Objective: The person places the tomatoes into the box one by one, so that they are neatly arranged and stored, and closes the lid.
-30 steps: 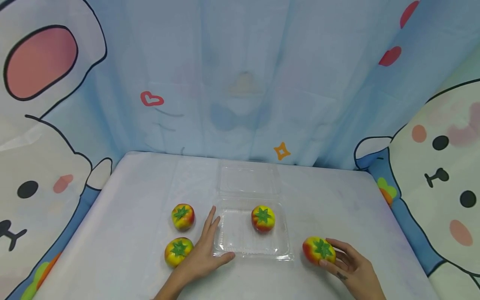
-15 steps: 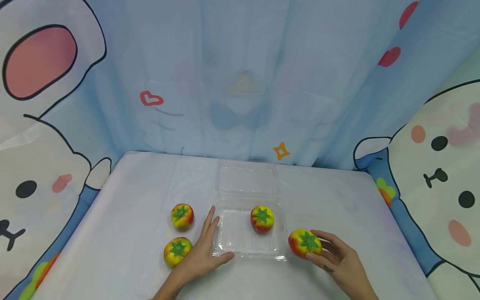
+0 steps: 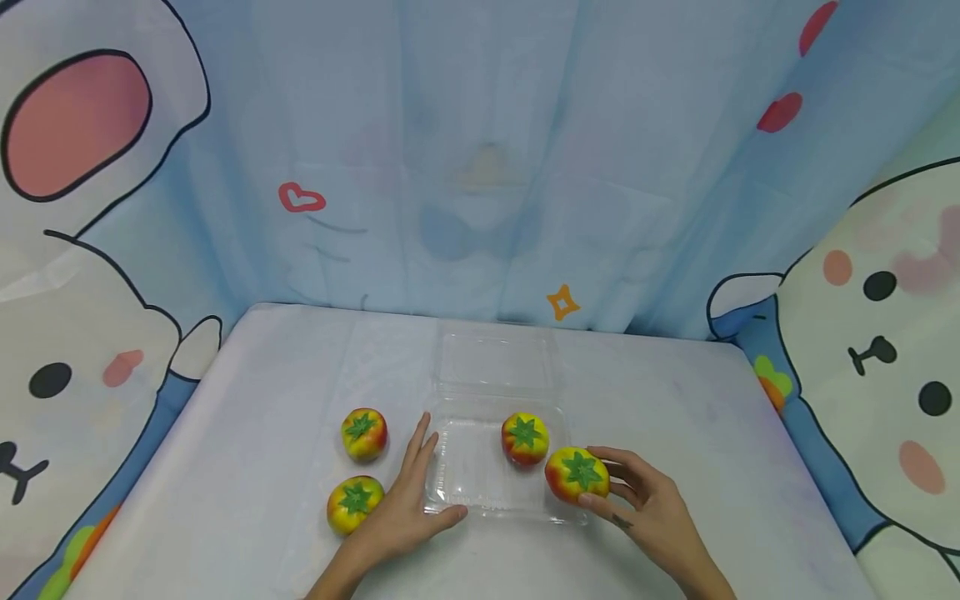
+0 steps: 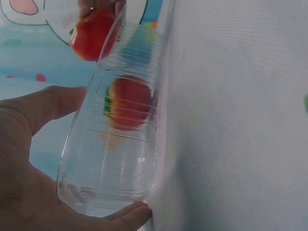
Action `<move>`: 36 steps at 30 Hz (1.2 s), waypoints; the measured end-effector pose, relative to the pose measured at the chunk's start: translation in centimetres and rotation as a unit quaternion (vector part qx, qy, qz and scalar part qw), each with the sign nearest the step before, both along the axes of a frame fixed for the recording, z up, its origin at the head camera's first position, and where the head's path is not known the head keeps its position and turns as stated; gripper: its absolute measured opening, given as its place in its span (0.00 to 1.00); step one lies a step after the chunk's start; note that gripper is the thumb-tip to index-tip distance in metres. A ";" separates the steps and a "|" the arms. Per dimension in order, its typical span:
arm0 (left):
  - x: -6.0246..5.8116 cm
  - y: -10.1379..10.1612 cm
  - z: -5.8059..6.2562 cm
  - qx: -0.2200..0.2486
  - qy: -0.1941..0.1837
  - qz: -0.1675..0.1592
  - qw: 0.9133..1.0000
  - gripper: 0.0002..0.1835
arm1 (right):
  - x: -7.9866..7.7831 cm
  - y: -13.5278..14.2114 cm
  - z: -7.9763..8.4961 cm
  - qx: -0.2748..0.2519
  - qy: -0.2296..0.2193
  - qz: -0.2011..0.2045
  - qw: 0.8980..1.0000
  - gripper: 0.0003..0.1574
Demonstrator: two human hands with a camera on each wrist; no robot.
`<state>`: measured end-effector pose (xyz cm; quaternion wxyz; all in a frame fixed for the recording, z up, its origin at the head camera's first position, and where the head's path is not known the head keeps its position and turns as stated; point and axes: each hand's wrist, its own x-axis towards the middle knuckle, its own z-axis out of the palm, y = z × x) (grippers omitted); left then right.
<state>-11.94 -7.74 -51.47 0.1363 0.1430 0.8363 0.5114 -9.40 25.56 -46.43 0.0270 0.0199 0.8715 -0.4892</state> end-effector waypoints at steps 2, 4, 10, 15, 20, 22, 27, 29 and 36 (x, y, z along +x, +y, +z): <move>0.0 0.0 0.1 -0.003 0.000 0.002 1.000 0.60 | -0.1 -0.2 0.0 -0.004 0.004 0.004 1.000 0.40; 0.0 0.0 0.1 -0.004 0.000 0.003 1.000 0.60 | -0.3 -0.5 -0.1 -0.005 0.008 0.007 1.000 0.39; 0.1 0.0 0.1 -0.002 0.001 0.003 1.000 0.60 | -0.5 -1.1 -0.6 0.000 0.024 0.021 0.999 0.38; 0.0 0.0 0.1 -0.003 0.003 0.004 1.000 0.60 | -0.7 -1.4 -0.7 0.009 0.031 0.029 0.999 0.37; 0.1 0.0 0.1 -0.004 0.005 0.005 1.000 0.60 | -0.9 -1.7 -0.7 0.030 0.035 0.036 0.998 0.37; 0.1 0.0 0.1 -0.005 0.006 0.005 1.000 0.60 | -0.9 -1.7 -0.8 0.042 0.040 0.040 0.998 0.37; 0.1 0.0 0.1 -0.006 0.004 0.005 1.000 0.60 | -1.1 -1.9 -1.0 0.074 0.063 0.053 0.994 0.36; 0.0 0.0 0.1 -0.006 0.004 0.005 1.000 0.60 | -1.1 -2.0 -1.1 0.087 0.075 0.058 0.992 0.36; 0.1 0.0 0.0 -0.006 0.001 0.003 1.000 0.60 | -1.3 -2.5 -1.5 0.139 0.097 0.060 0.984 0.36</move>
